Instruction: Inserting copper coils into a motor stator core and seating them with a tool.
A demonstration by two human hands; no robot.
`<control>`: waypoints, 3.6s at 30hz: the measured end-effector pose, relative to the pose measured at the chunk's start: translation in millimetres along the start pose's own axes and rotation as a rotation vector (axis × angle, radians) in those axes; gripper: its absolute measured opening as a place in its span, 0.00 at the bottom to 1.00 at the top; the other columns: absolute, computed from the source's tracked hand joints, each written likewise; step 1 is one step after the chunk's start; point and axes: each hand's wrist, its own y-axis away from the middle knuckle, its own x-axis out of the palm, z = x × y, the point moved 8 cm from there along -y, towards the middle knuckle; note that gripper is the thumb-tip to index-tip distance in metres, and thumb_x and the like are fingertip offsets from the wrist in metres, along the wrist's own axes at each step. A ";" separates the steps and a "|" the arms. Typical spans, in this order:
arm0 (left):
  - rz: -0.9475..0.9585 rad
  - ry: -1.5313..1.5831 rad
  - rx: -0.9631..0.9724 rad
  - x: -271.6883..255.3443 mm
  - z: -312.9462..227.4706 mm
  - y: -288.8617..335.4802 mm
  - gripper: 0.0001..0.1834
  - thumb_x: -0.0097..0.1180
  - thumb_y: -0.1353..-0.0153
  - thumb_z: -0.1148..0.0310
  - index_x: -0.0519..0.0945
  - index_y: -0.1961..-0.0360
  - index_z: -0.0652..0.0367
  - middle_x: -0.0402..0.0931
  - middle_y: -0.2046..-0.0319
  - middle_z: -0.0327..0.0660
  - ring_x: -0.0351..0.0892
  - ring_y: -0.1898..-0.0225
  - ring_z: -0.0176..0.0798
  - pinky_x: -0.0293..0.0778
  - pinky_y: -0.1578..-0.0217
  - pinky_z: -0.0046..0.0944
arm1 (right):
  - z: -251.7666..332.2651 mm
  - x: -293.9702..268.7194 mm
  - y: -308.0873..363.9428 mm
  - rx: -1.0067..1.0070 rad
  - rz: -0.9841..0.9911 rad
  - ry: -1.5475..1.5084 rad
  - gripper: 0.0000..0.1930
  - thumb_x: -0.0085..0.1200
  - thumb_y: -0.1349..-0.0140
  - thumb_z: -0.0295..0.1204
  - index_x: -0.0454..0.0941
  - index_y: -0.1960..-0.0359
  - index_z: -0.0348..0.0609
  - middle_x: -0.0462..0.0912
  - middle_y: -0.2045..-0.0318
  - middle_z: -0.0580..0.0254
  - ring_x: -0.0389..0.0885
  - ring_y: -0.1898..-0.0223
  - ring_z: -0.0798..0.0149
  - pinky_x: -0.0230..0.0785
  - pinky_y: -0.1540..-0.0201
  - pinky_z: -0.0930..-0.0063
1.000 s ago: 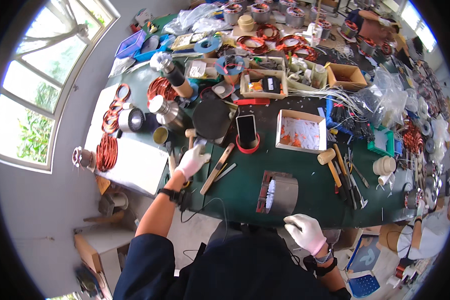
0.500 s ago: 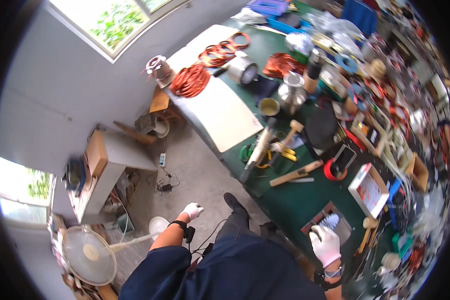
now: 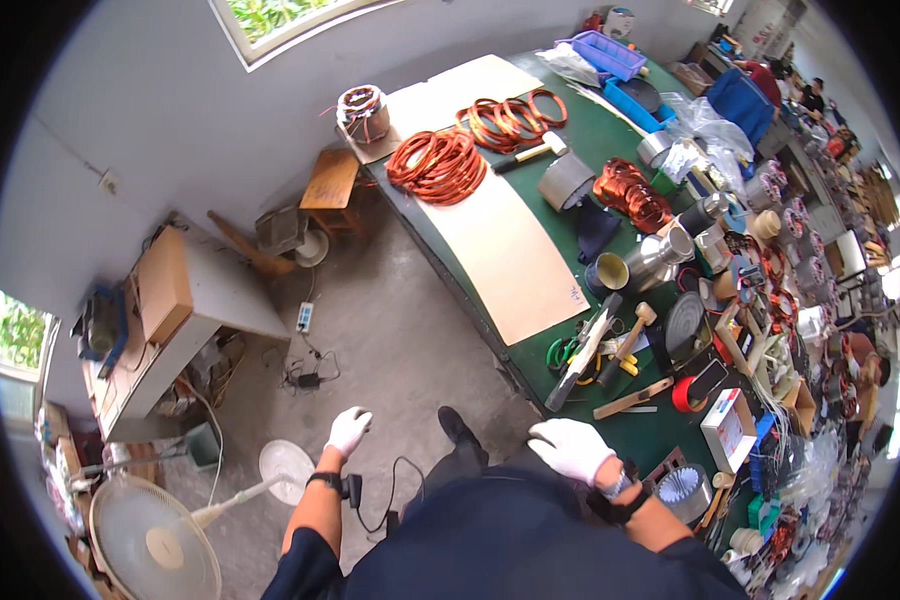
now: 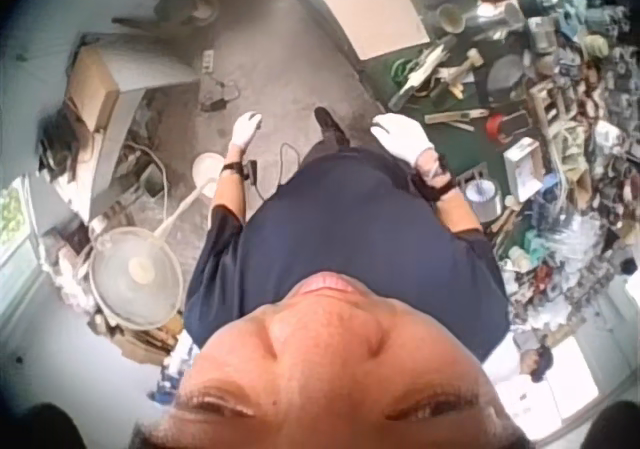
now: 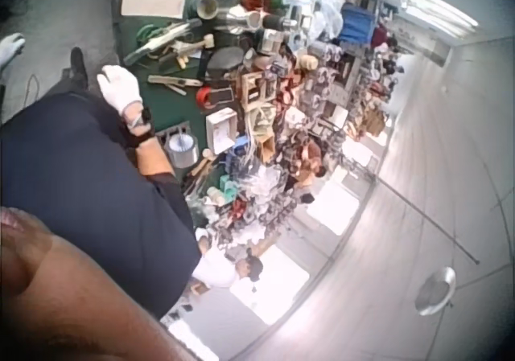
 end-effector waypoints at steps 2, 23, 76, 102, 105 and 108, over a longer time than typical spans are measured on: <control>-0.084 0.002 0.013 -34.5 20.6 5.7 0.16 0.59 0.32 0.62 0.84 0.56 0.67 0.85 0.66 0.46 0.84 0.67 0.38 0.80 0.63 0.39 | 8.2 5.3 -36.5 -0.017 0.039 0.023 0.16 0.51 0.29 0.42 0.84 0.54 0.43 0.87 0.58 0.52 0.85 0.55 0.48 0.78 0.49 0.57; -0.089 0.140 -0.164 -185.4 -44.4 -174.8 0.13 0.58 0.30 0.69 0.83 0.51 0.67 0.85 0.64 0.42 0.83 0.65 0.33 0.79 0.61 0.34 | -100.3 -28.9 -402.2 0.259 -0.139 -0.289 0.19 0.51 0.31 0.43 0.84 0.55 0.40 0.86 0.57 0.41 0.83 0.53 0.38 0.75 0.46 0.54; 1.027 0.338 -0.129 -18.8 -464.8 -478.1 0.16 0.62 0.32 0.65 0.84 0.49 0.64 0.87 0.54 0.43 0.86 0.56 0.37 0.80 0.50 0.38 | -112.4 -44.2 -570.2 0.520 -0.762 -1.720 0.26 0.62 0.37 0.20 0.74 0.36 0.35 0.84 0.47 0.61 0.82 0.46 0.65 0.75 0.42 0.69; 0.884 0.585 -0.175 -47.2 -453.5 -504.2 0.15 0.59 0.30 0.69 0.81 0.47 0.65 0.85 0.57 0.43 0.85 0.55 0.40 0.81 0.51 0.40 | -139.3 -23.4 -372.5 0.617 -1.210 -1.936 0.12 0.50 0.26 0.30 0.78 0.52 0.33 0.85 0.66 0.58 0.85 0.67 0.62 0.80 0.62 0.68; 0.842 0.607 -0.201 -49.0 -462.7 -497.5 0.14 0.59 0.30 0.70 0.80 0.47 0.65 0.85 0.55 0.45 0.85 0.54 0.42 0.82 0.49 0.42 | -136.4 -13.7 -330.2 0.627 -1.439 -1.910 0.12 0.49 0.24 0.32 0.79 0.52 0.35 0.85 0.66 0.60 0.84 0.69 0.63 0.79 0.65 0.68; 0.896 0.619 -0.177 -43.0 -471.1 -491.8 0.13 0.58 0.29 0.69 0.80 0.48 0.64 0.85 0.56 0.44 0.85 0.56 0.42 0.81 0.50 0.41 | -120.2 -15.1 -295.2 0.635 -1.572 -1.838 0.12 0.48 0.23 0.34 0.79 0.52 0.38 0.84 0.68 0.61 0.82 0.70 0.64 0.78 0.66 0.69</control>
